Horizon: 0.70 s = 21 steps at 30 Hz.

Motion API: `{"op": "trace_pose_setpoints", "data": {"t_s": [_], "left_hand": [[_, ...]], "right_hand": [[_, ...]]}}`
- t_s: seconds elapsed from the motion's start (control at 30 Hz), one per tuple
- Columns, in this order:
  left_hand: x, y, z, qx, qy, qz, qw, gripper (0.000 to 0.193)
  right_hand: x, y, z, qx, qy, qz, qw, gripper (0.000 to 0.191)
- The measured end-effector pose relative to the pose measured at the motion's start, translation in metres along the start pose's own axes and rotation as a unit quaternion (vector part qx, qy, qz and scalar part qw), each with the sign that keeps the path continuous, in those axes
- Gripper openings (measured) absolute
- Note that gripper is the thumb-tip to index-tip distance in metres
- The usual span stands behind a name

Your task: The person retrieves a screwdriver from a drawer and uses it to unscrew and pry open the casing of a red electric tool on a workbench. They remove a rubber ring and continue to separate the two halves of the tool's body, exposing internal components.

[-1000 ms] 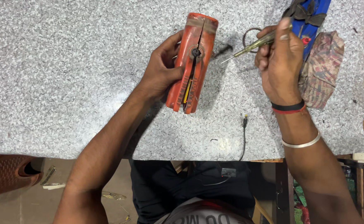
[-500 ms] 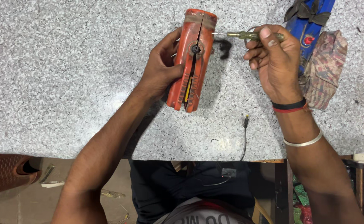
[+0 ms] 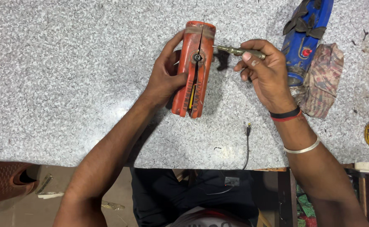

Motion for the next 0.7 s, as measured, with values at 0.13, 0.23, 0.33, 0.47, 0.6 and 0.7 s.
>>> {"op": "trace_pose_setpoints", "data": {"t_s": [0.13, 0.23, 0.33, 0.47, 0.6, 0.7], "left_hand": [[-0.001, -0.003, 0.002, 0.014, 0.01, -0.011, 1.0, 0.102], [0.0, -0.007, 0.008, 0.019, -0.017, -0.03, 0.999, 0.102], [-0.001, -0.009, 0.012, 0.032, -0.032, -0.041, 0.998, 0.102], [-0.002, -0.009, 0.011, 0.041, -0.02, -0.034, 0.998, 0.103], [-0.002, -0.011, 0.013, 0.026, -0.023, -0.036, 0.999, 0.102], [-0.003, -0.012, 0.013, 0.038, -0.021, -0.039, 0.998, 0.103]], "right_hand": [[0.0, -0.001, 0.002, -0.043, -0.003, 0.013, 0.999, 0.025], [-0.001, 0.001, -0.002, -0.072, 0.01, 0.033, 0.997, 0.026], [-0.002, -0.002, -0.014, -0.109, 0.053, 0.03, 0.992, 0.025], [-0.001, -0.003, -0.014, -0.105, 0.026, 0.028, 0.994, 0.024], [-0.004, 0.002, -0.007, -0.123, -0.015, 0.072, 0.99, 0.028], [-0.008, -0.001, -0.016, -0.115, 0.03, 0.062, 0.991, 0.024]]}}
Point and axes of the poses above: each hand's wrist, its own x-axis towards the middle knuckle, its own y-axis out of the back of the hand, z = x × y, the point moved 7 cm from there along x, towards the middle knuckle, and after that the axes turned 12 degrees about -y, right-handed, at the moved point
